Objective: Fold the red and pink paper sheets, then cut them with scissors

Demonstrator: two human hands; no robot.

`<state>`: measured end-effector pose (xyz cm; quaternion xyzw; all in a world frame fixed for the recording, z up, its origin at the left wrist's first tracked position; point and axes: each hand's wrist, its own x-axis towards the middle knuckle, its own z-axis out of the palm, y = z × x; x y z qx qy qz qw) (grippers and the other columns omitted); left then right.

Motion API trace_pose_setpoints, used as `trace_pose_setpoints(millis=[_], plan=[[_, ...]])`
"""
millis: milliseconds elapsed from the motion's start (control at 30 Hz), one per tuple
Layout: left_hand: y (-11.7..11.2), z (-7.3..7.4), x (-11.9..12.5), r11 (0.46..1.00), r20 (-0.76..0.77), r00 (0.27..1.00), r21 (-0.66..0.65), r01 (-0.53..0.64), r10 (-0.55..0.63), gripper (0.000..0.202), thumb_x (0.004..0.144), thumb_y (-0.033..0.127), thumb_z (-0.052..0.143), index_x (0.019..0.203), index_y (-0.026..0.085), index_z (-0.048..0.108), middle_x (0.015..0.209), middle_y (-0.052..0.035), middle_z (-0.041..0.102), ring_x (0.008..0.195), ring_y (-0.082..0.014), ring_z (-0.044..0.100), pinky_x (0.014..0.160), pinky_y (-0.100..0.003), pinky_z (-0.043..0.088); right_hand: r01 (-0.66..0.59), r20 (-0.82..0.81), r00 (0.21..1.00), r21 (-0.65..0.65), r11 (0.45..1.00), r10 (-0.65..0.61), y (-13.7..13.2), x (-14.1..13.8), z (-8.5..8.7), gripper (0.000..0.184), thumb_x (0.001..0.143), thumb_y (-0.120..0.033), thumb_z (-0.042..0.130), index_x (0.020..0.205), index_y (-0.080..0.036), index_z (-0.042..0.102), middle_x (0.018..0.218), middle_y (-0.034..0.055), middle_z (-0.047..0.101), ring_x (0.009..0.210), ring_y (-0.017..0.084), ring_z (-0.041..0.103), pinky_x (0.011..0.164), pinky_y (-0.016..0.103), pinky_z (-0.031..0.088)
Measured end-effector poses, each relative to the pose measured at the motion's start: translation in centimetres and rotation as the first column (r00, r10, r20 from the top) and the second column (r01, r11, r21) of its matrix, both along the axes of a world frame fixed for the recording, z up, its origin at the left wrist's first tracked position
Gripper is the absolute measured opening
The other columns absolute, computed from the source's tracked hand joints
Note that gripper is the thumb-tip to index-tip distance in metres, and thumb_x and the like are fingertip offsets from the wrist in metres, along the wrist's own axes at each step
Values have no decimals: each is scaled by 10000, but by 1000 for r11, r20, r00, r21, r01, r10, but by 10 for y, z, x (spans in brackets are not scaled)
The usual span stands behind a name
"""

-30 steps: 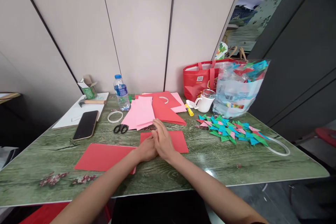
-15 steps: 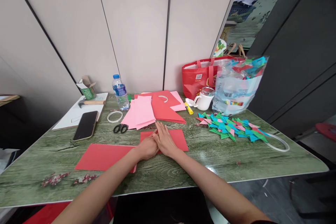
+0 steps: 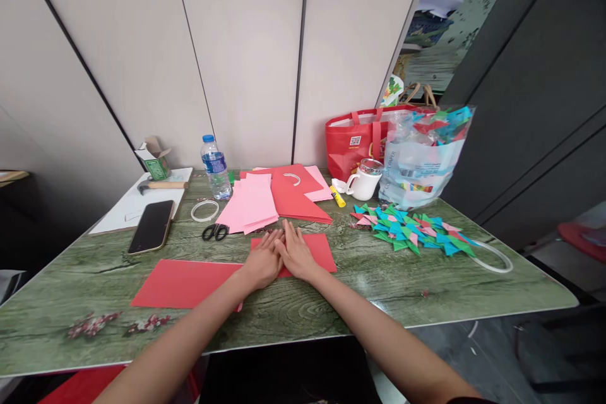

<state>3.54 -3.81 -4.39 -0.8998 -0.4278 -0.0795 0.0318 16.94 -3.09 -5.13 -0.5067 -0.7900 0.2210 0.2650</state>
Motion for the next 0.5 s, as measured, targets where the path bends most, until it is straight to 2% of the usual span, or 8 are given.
trace_pose_setpoints(millis=[167, 300, 400, 500], plan=[[-1, -5, -2, 987, -22, 987, 7, -160, 160, 549, 845, 248, 290, 1355, 45, 298, 1424, -187, 292, 1332, -265, 206, 1061, -462, 181, -130, 180, 976, 38, 991, 121, -5, 4, 6, 672, 902, -515, 164, 1398, -63, 187, 1460, 142, 190, 1363, 266, 48, 1084, 503, 40], [-3, -6, -2, 969, -52, 967, 2, -249, 249, 583, 835, 292, 297, 1341, 3, 312, 1433, -207, 259, 1340, -287, 165, 1067, -462, 145, -197, 336, 926, 34, 980, 174, -9, 10, 10, 669, 903, -516, 127, 1392, -67, 213, 1464, 124, 180, 1365, 242, 61, 1092, 476, 24], [-4, -4, 0, 956, -74, 953, 4, -293, 293, 603, 843, 348, 306, 1336, 2, 321, 1431, -213, 261, 1339, -290, 170, 1068, -460, 134, -176, 388, 910, 38, 984, 148, -11, 18, 11, 665, 903, -516, 141, 1392, -71, 212, 1466, 110, 179, 1366, 216, 75, 1099, 441, 33], [-6, 1, 4, 946, -88, 942, 14, -324, 324, 622, 862, 399, 281, 1333, -4, 321, 1422, -227, 271, 1336, -293, 182, 1064, -468, 138, -80, 435, 899, 33, 996, 58, -11, 35, 10, 631, 907, -502, 166, 1387, -99, 240, 1468, 89, 178, 1365, 195, 92, 1100, 425, 24]])
